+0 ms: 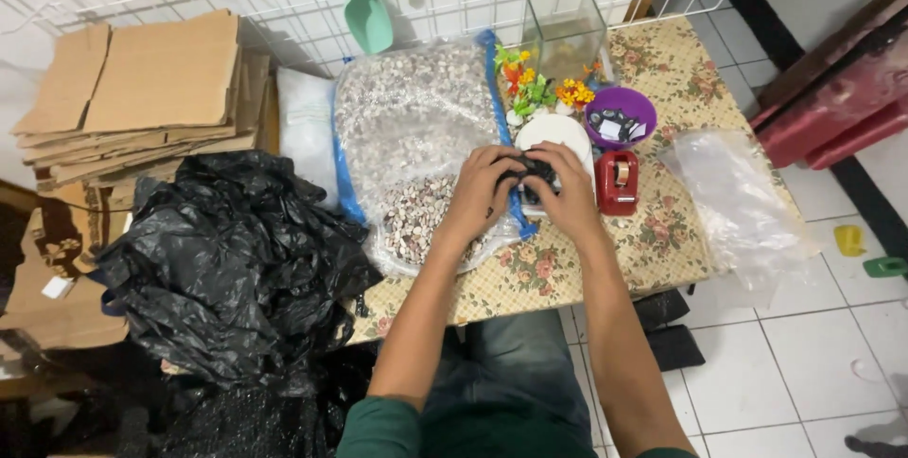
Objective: Assembling a small cardboard box, placing a black bag inside, and wrapping the box in bubble wrap.
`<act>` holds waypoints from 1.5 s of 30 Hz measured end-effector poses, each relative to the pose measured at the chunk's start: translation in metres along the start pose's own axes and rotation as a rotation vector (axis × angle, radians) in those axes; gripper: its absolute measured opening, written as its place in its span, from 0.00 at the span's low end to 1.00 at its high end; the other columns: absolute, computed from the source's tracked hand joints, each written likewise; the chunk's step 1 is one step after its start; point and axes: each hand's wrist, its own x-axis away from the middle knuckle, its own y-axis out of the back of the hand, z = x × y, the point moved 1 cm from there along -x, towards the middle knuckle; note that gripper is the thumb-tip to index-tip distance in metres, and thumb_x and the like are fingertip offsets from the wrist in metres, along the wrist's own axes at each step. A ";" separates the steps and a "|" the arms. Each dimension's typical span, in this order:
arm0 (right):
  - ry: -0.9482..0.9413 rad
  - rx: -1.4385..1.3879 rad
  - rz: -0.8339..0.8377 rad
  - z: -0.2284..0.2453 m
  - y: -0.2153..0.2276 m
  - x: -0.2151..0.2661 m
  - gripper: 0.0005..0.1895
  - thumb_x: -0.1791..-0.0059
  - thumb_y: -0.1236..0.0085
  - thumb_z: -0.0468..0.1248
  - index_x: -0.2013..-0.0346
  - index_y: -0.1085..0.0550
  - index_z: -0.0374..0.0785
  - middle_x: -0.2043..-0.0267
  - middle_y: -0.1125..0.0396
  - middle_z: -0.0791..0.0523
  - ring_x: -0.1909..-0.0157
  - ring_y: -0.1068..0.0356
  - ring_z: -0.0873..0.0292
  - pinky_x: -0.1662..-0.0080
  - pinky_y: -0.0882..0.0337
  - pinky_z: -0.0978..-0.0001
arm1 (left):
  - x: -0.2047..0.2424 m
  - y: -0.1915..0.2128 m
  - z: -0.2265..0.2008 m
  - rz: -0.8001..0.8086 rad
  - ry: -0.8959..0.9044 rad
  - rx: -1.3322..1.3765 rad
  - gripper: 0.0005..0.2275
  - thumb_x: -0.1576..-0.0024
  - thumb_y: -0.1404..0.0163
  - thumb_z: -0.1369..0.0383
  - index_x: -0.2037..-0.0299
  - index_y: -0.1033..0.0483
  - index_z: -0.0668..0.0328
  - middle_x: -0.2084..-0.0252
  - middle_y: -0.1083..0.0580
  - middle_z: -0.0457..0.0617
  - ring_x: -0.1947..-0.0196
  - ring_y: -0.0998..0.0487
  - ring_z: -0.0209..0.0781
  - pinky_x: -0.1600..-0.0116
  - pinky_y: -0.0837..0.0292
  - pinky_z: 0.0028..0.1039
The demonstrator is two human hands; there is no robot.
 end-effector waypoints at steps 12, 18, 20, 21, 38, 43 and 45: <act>0.139 0.046 0.002 0.034 0.002 0.003 0.21 0.47 0.45 0.32 0.39 0.29 0.34 0.36 0.36 0.42 0.32 0.42 0.33 0.33 0.44 0.37 | 0.020 -0.024 0.004 -0.210 -0.173 -0.087 0.06 0.42 0.51 0.74 0.57 0.24 0.57 0.50 0.24 0.55 0.40 0.27 0.59 0.36 0.34 0.43; 0.217 0.093 -0.068 0.022 -0.006 0.003 0.24 0.46 0.41 0.37 0.36 0.29 0.32 0.38 0.34 0.41 0.33 0.41 0.32 0.32 0.45 0.41 | 0.045 0.008 -0.028 -0.150 -0.089 0.024 0.11 0.39 0.53 0.74 0.47 0.23 0.62 0.39 0.29 0.60 0.36 0.31 0.64 0.32 0.37 0.46; 0.245 0.106 -0.122 0.035 -0.006 0.000 0.22 0.45 0.41 0.38 0.38 0.28 0.34 0.39 0.33 0.44 0.34 0.39 0.35 0.32 0.44 0.43 | 0.056 0.020 -0.024 -0.183 -0.077 0.047 0.11 0.39 0.51 0.73 0.47 0.22 0.56 0.42 0.27 0.53 0.38 0.28 0.58 0.35 0.33 0.42; 0.266 0.122 -0.176 0.042 -0.007 -0.002 0.20 0.45 0.41 0.38 0.39 0.26 0.35 0.41 0.31 0.48 0.34 0.38 0.38 0.32 0.42 0.46 | 0.061 0.026 -0.022 -0.211 -0.066 0.076 0.11 0.39 0.49 0.71 0.47 0.22 0.51 0.44 0.25 0.47 0.41 0.24 0.51 0.37 0.29 0.37; 0.596 -0.236 -0.006 0.242 -0.213 -0.092 0.13 0.50 0.40 0.29 0.49 0.22 0.38 0.51 0.28 0.53 0.46 0.29 0.45 0.45 0.30 0.53 | 0.159 0.238 0.070 -0.740 0.509 -0.742 0.17 0.37 0.50 0.55 0.44 0.23 0.54 0.36 0.31 0.58 0.29 0.43 0.66 0.33 0.58 0.66; 0.591 -0.184 0.044 0.269 -0.267 -0.131 0.21 0.50 0.40 0.26 0.42 0.27 0.35 0.38 0.35 0.44 0.34 0.39 0.36 0.36 0.38 0.43 | 0.175 0.181 0.166 -0.585 0.645 -0.799 0.20 0.38 0.51 0.59 0.36 0.28 0.51 0.27 0.42 0.62 0.31 0.40 0.72 0.35 0.46 0.68; 0.550 -0.084 0.006 0.280 -0.279 -0.143 0.20 0.49 0.42 0.24 0.41 0.27 0.31 0.36 0.38 0.40 0.32 0.44 0.32 0.35 0.41 0.40 | 0.174 0.182 0.148 -0.605 0.657 -0.684 0.21 0.36 0.56 0.60 0.33 0.32 0.54 0.25 0.46 0.63 0.33 0.40 0.75 0.36 0.46 0.70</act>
